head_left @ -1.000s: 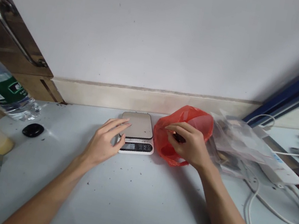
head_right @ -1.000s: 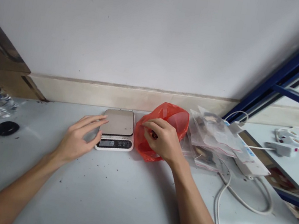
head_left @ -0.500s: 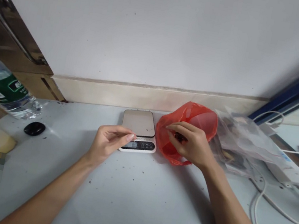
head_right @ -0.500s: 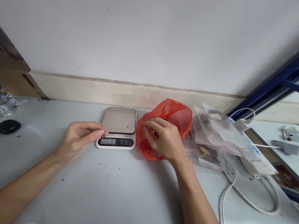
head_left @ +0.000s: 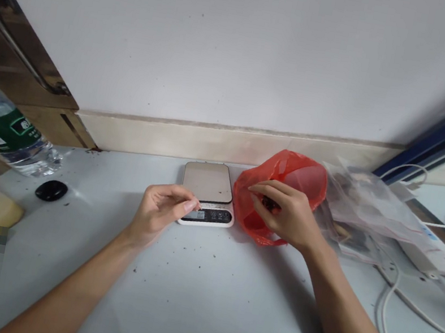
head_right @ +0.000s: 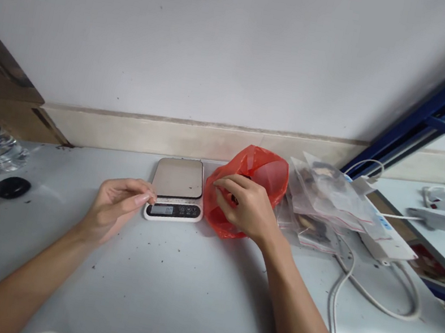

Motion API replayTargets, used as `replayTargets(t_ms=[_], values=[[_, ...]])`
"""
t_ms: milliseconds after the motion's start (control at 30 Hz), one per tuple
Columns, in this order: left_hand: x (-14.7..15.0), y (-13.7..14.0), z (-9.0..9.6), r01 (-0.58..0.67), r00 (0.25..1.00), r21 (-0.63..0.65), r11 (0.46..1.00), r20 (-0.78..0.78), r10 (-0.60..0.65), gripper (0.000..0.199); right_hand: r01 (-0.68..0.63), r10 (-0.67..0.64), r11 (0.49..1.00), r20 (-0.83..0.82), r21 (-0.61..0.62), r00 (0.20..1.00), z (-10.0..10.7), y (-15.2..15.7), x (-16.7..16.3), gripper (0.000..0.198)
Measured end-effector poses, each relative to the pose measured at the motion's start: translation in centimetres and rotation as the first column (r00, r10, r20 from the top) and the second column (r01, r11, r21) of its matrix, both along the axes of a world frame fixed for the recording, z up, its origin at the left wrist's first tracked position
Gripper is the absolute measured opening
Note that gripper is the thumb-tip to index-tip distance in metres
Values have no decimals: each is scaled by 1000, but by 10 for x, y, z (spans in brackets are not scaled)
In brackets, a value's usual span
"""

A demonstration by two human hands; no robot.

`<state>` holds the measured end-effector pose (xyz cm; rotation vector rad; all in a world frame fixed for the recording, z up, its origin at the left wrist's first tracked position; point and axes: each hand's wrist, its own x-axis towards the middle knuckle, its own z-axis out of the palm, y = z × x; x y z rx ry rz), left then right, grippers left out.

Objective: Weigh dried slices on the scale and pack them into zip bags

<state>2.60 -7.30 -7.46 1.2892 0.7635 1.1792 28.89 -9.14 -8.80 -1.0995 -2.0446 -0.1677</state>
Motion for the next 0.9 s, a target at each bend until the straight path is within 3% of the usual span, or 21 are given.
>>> replayTargets(t_ms=[467, 900], values=[[-2, 0, -5, 50, 997, 149, 988, -63, -42, 6, -5, 4, 999, -22, -32, 1000, 2, -1, -1, 22], [-5, -1, -8, 119, 988, 202, 972, -123, -96, 12, 6, -6, 1000, -22, -27, 1000, 3, -2, 0, 23]])
